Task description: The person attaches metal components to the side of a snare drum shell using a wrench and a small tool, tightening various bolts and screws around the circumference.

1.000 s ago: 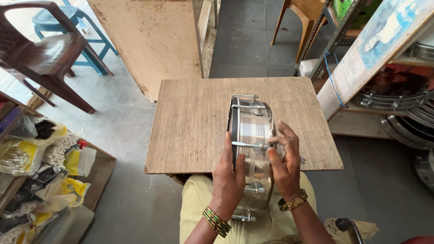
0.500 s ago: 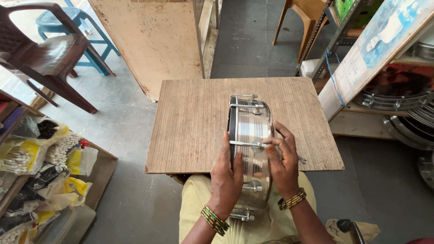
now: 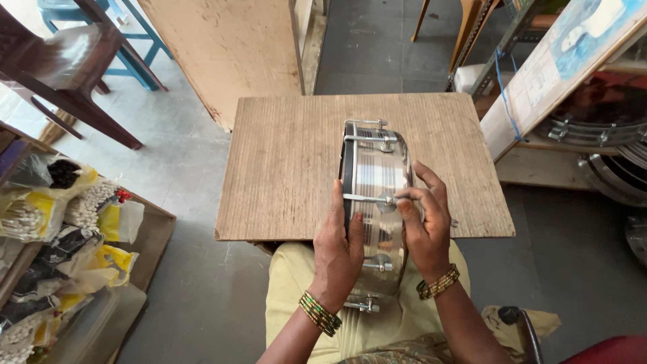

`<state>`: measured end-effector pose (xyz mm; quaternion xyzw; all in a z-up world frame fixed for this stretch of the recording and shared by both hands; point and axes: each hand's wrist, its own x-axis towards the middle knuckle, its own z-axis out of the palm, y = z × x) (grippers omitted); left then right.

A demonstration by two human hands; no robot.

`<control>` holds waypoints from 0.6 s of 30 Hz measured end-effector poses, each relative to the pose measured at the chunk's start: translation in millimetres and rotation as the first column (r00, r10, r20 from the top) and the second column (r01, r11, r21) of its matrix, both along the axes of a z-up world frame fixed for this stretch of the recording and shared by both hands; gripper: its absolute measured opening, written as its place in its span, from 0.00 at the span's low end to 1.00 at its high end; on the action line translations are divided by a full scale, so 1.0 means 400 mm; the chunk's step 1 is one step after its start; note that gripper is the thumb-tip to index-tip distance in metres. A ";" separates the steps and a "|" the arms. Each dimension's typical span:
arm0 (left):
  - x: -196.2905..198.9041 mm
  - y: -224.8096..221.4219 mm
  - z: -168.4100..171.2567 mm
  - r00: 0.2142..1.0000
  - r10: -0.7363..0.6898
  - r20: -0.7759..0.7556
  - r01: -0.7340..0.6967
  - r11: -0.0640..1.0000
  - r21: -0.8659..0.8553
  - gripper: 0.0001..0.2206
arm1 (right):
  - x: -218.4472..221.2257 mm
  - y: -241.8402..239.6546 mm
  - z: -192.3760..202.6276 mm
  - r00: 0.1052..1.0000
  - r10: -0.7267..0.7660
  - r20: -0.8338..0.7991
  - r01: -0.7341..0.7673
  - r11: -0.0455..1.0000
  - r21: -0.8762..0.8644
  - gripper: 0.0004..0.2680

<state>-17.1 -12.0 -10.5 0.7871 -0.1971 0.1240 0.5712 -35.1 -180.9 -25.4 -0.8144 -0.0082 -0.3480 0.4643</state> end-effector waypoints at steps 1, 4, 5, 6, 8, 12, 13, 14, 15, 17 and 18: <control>-0.001 0.001 0.000 1.000 0.002 0.004 -0.002 1.000 0.009 0.30 | 0.002 0.000 0.001 0.999 -0.011 -0.033 0.011 1.000 0.019 0.07; -0.002 0.001 0.004 1.000 -0.009 0.000 0.009 1.000 -0.005 0.30 | -0.009 0.002 0.015 0.996 0.060 0.066 -0.058 0.998 -0.023 0.10; -0.001 0.001 0.004 1.000 -0.008 0.028 0.008 1.000 -0.004 0.30 | -0.009 0.007 0.017 0.996 0.063 0.058 -0.062 0.998 -0.008 0.09; -0.002 -0.001 0.003 0.998 -0.005 0.055 0.005 1.000 -0.003 0.30 | -0.010 0.014 0.018 0.996 0.068 0.049 -0.068 0.998 0.006 0.09; -0.001 -0.003 0.000 0.999 -0.006 0.038 0.006 1.000 -0.004 0.30 | -0.008 0.016 0.017 0.997 0.064 0.031 -0.064 0.998 0.020 0.09; 0.000 -0.009 -0.007 1.000 0.001 0.012 -0.001 1.000 -0.023 0.29 | 0.002 0.014 0.009 0.998 -0.066 -0.005 0.065 0.994 -0.088 0.07; 0.002 -0.012 -0.008 0.999 0.007 0.045 -0.005 0.999 -0.032 0.29 | 0.004 0.013 0.009 0.992 -0.124 -0.008 0.121 0.982 -0.143 0.07; 0.002 -0.012 -0.008 0.997 0.011 0.080 -0.010 1.000 -0.017 0.28 | 0.001 0.014 0.010 0.992 -0.125 0.006 0.125 0.982 -0.144 0.07; 0.005 -0.010 -0.008 0.993 0.014 0.116 -0.014 1.000 -0.002 0.27 | 0.002 0.015 0.012 0.992 -0.127 0.019 0.128 0.981 -0.146 0.07; 0.005 -0.011 -0.006 0.991 0.015 0.136 -0.016 1.000 0.007 0.27 | -0.006 0.018 0.017 0.995 -0.088 0.038 0.092 0.989 -0.115 0.08; -0.002 -0.009 -0.003 0.993 0.015 0.119 -0.015 1.000 0.001 0.27 | -0.011 0.020 0.022 0.998 -0.047 0.046 0.051 0.995 -0.083 0.08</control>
